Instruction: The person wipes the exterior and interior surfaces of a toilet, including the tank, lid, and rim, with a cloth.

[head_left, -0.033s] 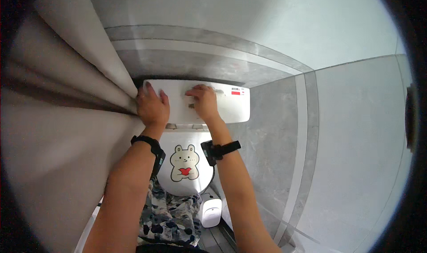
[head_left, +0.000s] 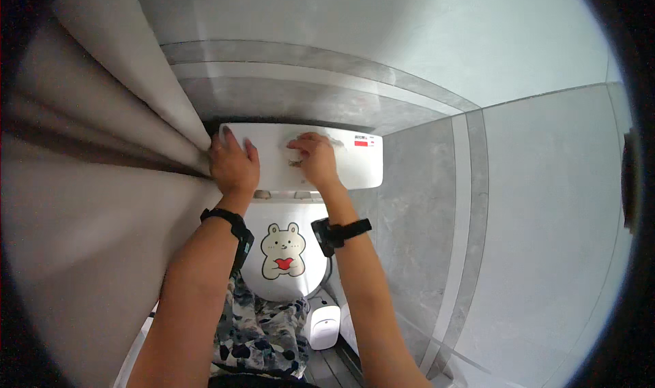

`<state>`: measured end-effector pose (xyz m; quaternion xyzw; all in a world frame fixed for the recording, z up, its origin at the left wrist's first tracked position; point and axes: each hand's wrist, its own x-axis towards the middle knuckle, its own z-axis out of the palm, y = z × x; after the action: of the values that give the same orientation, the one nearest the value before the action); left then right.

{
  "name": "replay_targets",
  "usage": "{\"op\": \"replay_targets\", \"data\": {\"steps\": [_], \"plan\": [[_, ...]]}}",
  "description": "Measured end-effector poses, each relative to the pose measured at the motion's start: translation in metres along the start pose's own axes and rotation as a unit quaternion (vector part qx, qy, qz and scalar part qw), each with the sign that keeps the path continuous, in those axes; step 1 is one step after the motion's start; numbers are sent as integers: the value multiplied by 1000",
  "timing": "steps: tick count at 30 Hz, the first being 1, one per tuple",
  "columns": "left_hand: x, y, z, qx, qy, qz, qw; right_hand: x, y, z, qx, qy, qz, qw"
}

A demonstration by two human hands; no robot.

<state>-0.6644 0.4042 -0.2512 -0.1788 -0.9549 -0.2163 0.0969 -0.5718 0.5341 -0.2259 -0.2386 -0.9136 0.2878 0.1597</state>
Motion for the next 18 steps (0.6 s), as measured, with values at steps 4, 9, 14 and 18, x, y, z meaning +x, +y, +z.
{"op": "replay_targets", "data": {"steps": [4,9,14,18], "plan": [[1,2,-7,10,-3,-3,1000,-12,33,-21,59,39,95,993],[-1,9,-11,5,-4,-21,1000,-9,24,-19,-3,55,65,996],[0,5,-8,-4,-6,-6,1000,-6,27,-16,-73,30,39,996],[1,6,-10,-5,0,-3,1000,-9,34,-36,-141,44,74,986]]}}
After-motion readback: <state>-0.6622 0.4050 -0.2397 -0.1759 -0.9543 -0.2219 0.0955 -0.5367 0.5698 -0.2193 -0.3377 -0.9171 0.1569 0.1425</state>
